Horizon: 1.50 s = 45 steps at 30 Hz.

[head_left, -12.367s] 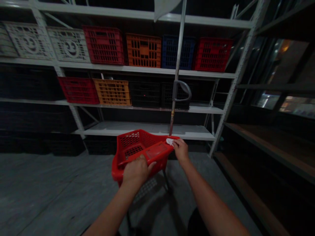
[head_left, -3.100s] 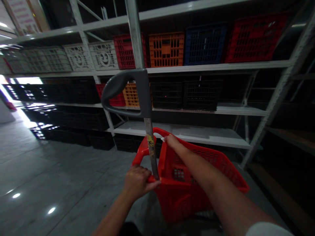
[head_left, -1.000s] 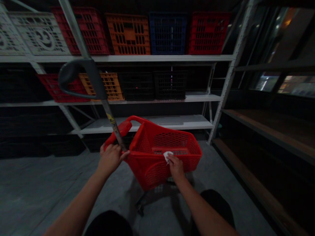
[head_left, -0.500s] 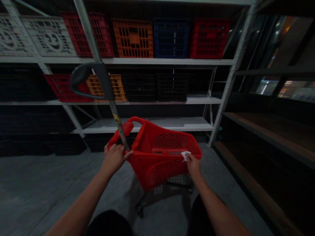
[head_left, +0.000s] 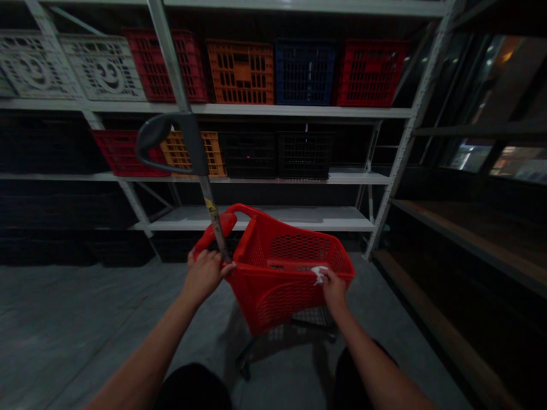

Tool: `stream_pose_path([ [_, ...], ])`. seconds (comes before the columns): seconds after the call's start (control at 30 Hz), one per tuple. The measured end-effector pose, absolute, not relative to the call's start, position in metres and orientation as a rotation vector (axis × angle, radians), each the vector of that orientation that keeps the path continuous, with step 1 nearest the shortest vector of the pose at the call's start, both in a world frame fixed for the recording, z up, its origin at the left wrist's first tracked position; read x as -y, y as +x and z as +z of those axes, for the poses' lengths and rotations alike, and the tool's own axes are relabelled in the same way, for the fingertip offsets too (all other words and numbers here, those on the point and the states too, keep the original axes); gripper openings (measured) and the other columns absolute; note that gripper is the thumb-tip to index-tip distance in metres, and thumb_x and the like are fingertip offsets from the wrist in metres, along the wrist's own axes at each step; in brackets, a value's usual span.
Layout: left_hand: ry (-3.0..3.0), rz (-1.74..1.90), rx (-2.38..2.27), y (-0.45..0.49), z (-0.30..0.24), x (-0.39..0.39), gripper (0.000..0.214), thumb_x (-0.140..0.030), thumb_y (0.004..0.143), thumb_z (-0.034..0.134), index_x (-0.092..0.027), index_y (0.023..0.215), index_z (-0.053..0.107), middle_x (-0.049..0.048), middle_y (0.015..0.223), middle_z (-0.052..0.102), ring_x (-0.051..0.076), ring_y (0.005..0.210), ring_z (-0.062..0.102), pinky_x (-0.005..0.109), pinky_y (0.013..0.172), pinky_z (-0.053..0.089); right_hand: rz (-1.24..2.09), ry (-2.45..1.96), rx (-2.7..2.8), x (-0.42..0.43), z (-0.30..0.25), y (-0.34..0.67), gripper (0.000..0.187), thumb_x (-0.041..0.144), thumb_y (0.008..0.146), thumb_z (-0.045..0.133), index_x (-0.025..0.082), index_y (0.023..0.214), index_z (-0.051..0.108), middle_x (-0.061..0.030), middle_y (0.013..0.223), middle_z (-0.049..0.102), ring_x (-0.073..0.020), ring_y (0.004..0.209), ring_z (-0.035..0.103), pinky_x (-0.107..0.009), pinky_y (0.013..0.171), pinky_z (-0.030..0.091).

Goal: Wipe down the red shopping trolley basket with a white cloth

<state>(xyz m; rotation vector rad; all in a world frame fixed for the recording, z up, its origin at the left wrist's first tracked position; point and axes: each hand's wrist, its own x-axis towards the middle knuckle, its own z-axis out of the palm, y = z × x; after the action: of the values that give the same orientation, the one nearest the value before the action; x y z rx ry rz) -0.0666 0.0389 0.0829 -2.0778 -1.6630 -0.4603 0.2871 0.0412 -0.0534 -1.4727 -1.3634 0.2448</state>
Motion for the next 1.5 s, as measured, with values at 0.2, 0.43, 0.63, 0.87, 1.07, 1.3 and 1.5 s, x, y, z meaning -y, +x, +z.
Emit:
stream_pose_path([
  [0.2, -2.078, -0.464, 1.649, -0.068, 0.083, -0.037, 0.042, -0.049, 0.080, 0.035, -0.017, 0.079, 0.062, 0.0097, 0.083, 0.064, 0.025, 0.088, 0.051, 0.051, 0.096, 0.016, 0.527, -1.095, 1.568, -0.045, 0.008, 0.133, 0.031, 0.009, 0.070, 0.042, 0.020, 0.086, 0.066, -0.0020, 0.090, 0.068, -0.0157, 0.086, 0.062, -0.029, 0.082, 0.046],
  [0.43, -2.095, -0.506, 1.642, -0.068, 0.085, -0.037, 0.041, -0.048, 0.080, 0.037, -0.016, 0.080, 0.062, 0.0099, 0.083, 0.064, 0.026, 0.088, 0.051, 0.050, 0.095, 0.017, 0.463, -1.100, 1.740, -0.048, 0.018, 0.123, 0.034, 0.005, 0.069, 0.043, 0.020, 0.087, 0.068, -0.0019, 0.089, 0.069, -0.0146, 0.084, 0.063, -0.026, 0.083, 0.045],
  [0.63, -2.117, -0.539, 1.658, -0.069, 0.083, -0.038, 0.039, -0.048, 0.079, 0.037, -0.017, 0.081, 0.062, 0.0098, 0.084, 0.063, 0.026, 0.089, 0.050, 0.051, 0.097, 0.016, 0.238, -1.406, 1.633, -0.045, -0.040, 0.263, 0.036, 0.007, 0.067, 0.042, 0.019, 0.091, 0.067, -0.0045, 0.094, 0.068, -0.0174, 0.088, 0.063, -0.031, 0.083, 0.046],
  [0.87, -2.073, -0.614, 1.657, -0.070, 0.080, -0.041, 0.040, -0.050, 0.078, 0.041, -0.017, 0.092, 0.059, 0.0119, 0.099, 0.061, 0.027, 0.100, 0.049, 0.052, 0.101, 0.012, 0.077, -1.694, 1.346, -0.038, -0.055, 0.381, 0.028, 0.019, 0.067, 0.043, 0.017, 0.080, 0.067, -0.0080, 0.079, 0.070, -0.0230, 0.071, 0.065, -0.036, 0.072, 0.049],
  [1.07, -1.791, -1.315, 1.661, -0.039, 0.055, -0.009, 0.057, -0.044, 0.074, 0.051, -0.012, 0.120, 0.040, 0.0192, 0.133, 0.034, 0.029, 0.126, 0.027, 0.050, 0.103, 0.018, 0.289, -1.444, 1.172, -0.016, -0.038, 0.343, 0.030, 0.029, 0.071, 0.043, 0.016, 0.097, 0.053, -0.0101, 0.091, 0.065, -0.0224, 0.082, 0.062, -0.035, 0.074, 0.047],
  [1.3, -2.572, -2.412, 2.292, 0.038, -0.004, 0.034, 0.062, -0.041, 0.064, 0.063, -0.022, 0.118, 0.039, 0.0115, 0.116, 0.051, 0.020, 0.089, 0.059, 0.037, 0.076, 0.048, 1.100, -0.977, 1.254, 0.027, -0.008, 0.215, 0.020, 0.017, 0.065, 0.049, 0.021, 0.084, 0.046, 0.0011, 0.073, 0.060, -0.0130, 0.062, 0.058, -0.021, 0.053, 0.043],
  [1.5, -2.687, -2.768, 2.483, 0.044, -0.009, 0.040, 0.039, -0.040, 0.059, 0.069, -0.014, 0.086, 0.059, 0.0029, 0.071, 0.064, 0.012, 0.059, 0.057, 0.023, 0.057, 0.043, 1.363, -0.923, 1.712, 0.024, 0.017, 0.207, 0.015, 0.017, 0.065, 0.054, 0.020, 0.080, 0.053, 0.0047, 0.066, 0.058, -0.0103, 0.056, 0.054, -0.018, 0.049, 0.039],
])
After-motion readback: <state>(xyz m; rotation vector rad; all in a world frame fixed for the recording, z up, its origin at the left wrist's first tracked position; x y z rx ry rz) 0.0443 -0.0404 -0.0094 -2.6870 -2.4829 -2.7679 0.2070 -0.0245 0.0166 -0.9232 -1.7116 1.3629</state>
